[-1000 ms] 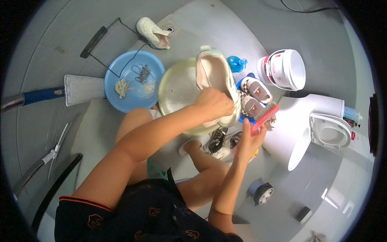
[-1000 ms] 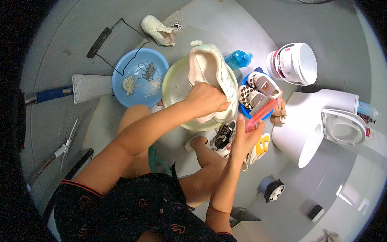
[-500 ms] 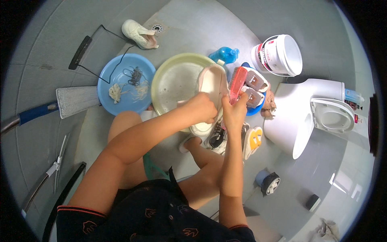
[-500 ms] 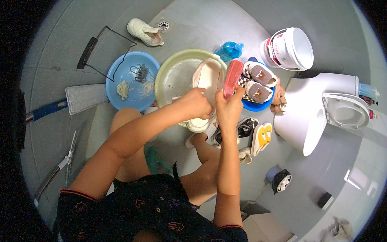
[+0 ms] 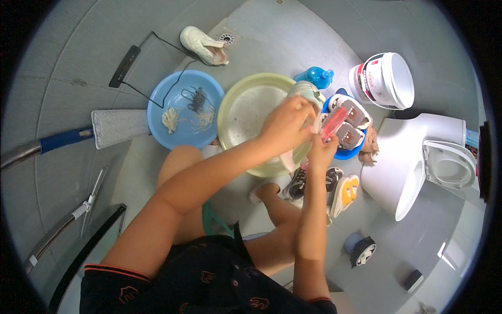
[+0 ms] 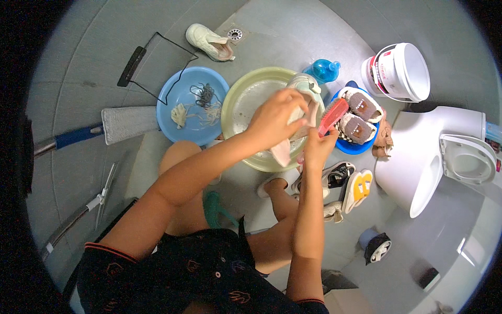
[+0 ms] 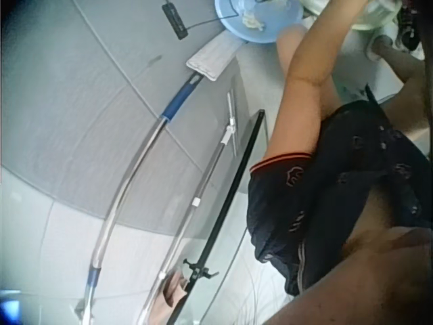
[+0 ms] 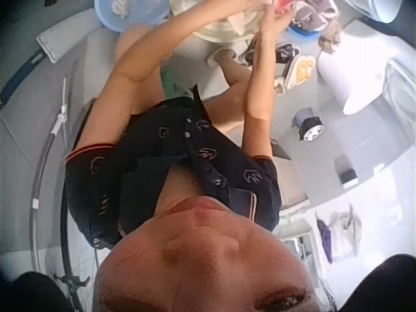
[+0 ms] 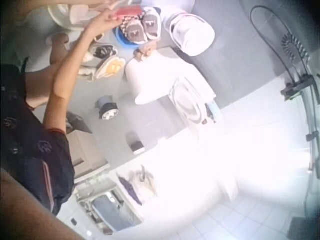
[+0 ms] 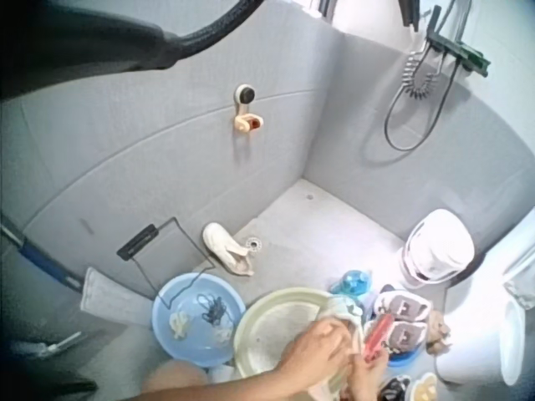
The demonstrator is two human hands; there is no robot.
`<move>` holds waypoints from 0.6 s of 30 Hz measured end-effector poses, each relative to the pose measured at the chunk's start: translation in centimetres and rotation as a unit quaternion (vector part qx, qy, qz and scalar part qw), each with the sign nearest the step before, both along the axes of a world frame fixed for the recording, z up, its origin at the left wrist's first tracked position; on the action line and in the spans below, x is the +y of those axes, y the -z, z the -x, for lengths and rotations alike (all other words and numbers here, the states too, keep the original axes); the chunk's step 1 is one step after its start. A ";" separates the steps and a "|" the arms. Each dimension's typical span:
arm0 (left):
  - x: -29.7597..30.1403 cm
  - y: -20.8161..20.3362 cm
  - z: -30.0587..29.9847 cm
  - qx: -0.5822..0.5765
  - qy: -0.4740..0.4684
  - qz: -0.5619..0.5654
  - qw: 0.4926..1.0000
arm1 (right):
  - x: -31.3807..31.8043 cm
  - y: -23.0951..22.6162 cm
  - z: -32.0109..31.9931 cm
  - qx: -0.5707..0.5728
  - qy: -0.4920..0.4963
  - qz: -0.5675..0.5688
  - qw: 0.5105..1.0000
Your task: The person scrubs a white sneaker with a pink brush in a basin of soapy water. They repeatedly scrub the upper, sole, and interior of the shoe, occasionally dipping it into the water to rinse or re-soap.
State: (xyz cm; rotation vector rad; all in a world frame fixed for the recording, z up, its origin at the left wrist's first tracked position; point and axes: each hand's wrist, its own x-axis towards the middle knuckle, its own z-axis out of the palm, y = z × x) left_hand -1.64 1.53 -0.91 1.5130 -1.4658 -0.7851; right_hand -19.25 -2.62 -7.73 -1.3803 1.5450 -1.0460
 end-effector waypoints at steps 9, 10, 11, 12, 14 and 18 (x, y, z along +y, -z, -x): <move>-1.2 2.5 -2.2 0.173 -0.065 -0.205 0.961 | 1.1 -4.5 0.0 -0.103 0.033 -0.172 0.979; -1.3 2.6 -2.0 0.204 -0.071 -0.206 0.954 | 1.2 -4.5 -0.2 -0.112 0.031 -0.176 0.977; -1.4 2.7 -2.0 0.234 -0.078 -0.207 0.947 | 1.2 -4.2 -0.2 -0.111 0.033 -0.159 0.981; -1.8 3.8 -2.0 0.257 -0.076 -0.204 0.942 | 1.1 -3.6 -0.3 -0.109 0.034 -0.142 0.983; -2.0 4.4 -1.9 0.351 -0.072 -0.241 0.902 | 0.6 -1.7 0.0 -0.093 0.021 -0.106 0.990; -2.2 6.5 -1.8 0.436 -0.056 -0.305 0.845 | 0.3 -0.2 -0.9 -0.092 0.027 -0.170 0.981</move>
